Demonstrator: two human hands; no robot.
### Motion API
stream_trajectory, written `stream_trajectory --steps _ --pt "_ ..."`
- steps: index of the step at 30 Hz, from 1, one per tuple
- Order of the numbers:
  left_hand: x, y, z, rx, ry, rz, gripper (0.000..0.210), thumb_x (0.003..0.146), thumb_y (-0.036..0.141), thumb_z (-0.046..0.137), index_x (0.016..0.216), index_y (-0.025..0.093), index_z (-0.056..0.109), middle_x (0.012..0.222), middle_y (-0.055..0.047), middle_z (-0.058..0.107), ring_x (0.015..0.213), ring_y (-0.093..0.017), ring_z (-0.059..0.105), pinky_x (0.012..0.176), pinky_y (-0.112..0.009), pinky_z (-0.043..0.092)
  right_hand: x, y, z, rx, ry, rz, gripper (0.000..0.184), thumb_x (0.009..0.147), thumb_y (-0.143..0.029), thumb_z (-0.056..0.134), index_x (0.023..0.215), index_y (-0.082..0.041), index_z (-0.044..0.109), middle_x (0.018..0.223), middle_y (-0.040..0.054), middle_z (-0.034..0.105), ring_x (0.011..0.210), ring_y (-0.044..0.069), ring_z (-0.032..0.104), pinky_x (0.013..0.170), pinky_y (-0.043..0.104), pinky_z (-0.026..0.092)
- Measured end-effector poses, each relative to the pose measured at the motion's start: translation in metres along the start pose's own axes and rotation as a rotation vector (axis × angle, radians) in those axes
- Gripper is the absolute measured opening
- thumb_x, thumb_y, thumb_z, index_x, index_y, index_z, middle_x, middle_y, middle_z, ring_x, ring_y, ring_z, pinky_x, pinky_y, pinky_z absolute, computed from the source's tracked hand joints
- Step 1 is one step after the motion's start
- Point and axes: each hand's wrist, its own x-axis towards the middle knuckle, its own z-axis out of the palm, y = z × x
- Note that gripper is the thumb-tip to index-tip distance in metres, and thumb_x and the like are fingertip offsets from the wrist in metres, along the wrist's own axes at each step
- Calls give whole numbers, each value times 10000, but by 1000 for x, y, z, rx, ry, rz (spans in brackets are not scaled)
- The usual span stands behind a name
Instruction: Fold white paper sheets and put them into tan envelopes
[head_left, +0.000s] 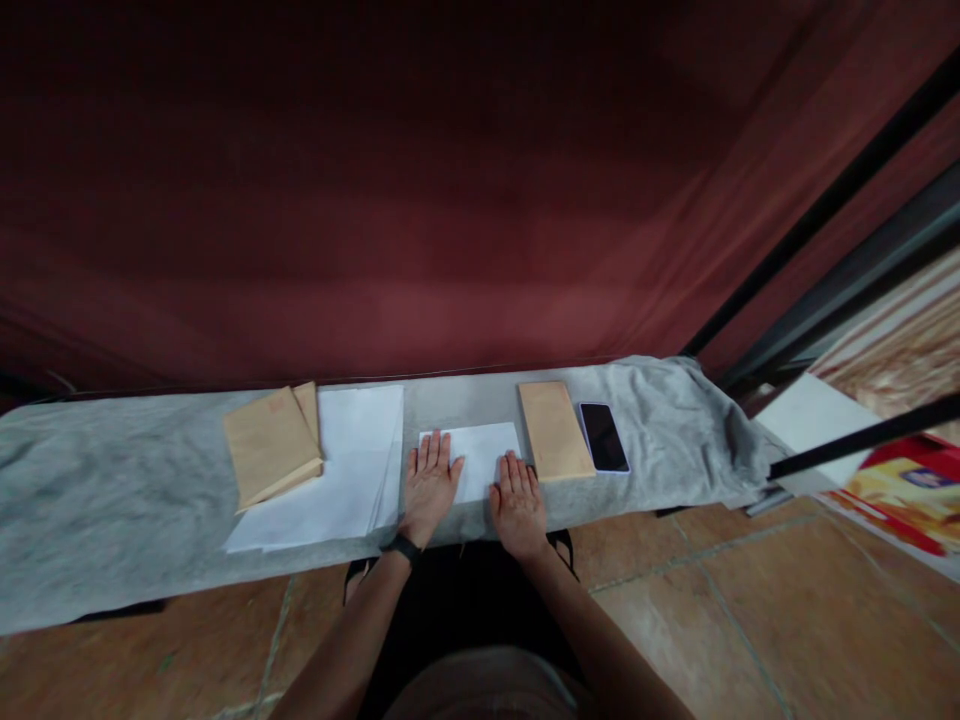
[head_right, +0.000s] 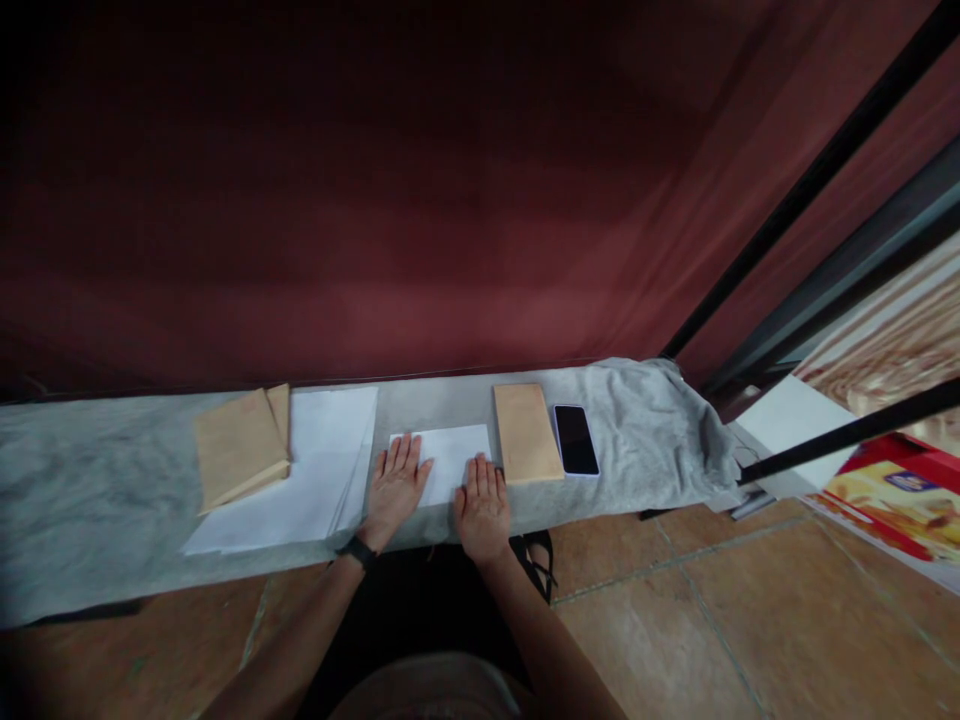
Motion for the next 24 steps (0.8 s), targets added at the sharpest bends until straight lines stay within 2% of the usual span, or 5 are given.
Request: stream_trajectory --steps 3,6,11,16,24 --pt "-9 -6 -1 -11 44 -30 635 1024 453 285 1528 77 377 1557 -188 413 1488 -316 323 1196 -542 282 0 0 1 4 -18 6 559 1035 -308 387 1546 -84 349 1577 170 392 1462 272 369 1202 458 275" --pt "-18 -9 -2 -23 88 -61 649 1027 472 274 1542 85 350 1554 -194 417 1471 -309 360 1186 -532 312 -1 0 2 14 -19 11 567 1032 -306 390 1550 -81 339 1577 169 391 1463 269 367 1204 454 274" --pt "-23 -9 -3 -9 98 -58 653 1028 468 265 1542 75 345 1544 -203 430 1466 -316 367 1183 -535 322 0 0 0 33 -5 15 542 1034 -298 375 1531 -82 381 1563 167 417 1446 273 396 1189 459 300" --pt "-22 -8 -4 -12 100 -60 641 1025 452 276 1531 68 365 1550 -203 423 1469 -315 361 1191 -526 313 5 -4 -6 45 -45 37 519 1029 -291 395 1498 -75 435 1543 173 448 1431 279 417 1183 455 311" --pt "-23 -10 -8 -4 81 -41 641 1016 454 298 1504 54 405 1546 -210 426 1467 -322 364 1185 -528 323 2 -25 -9 121 -136 -163 463 1043 -357 410 1466 -189 496 1561 89 447 1418 255 432 1209 477 265"
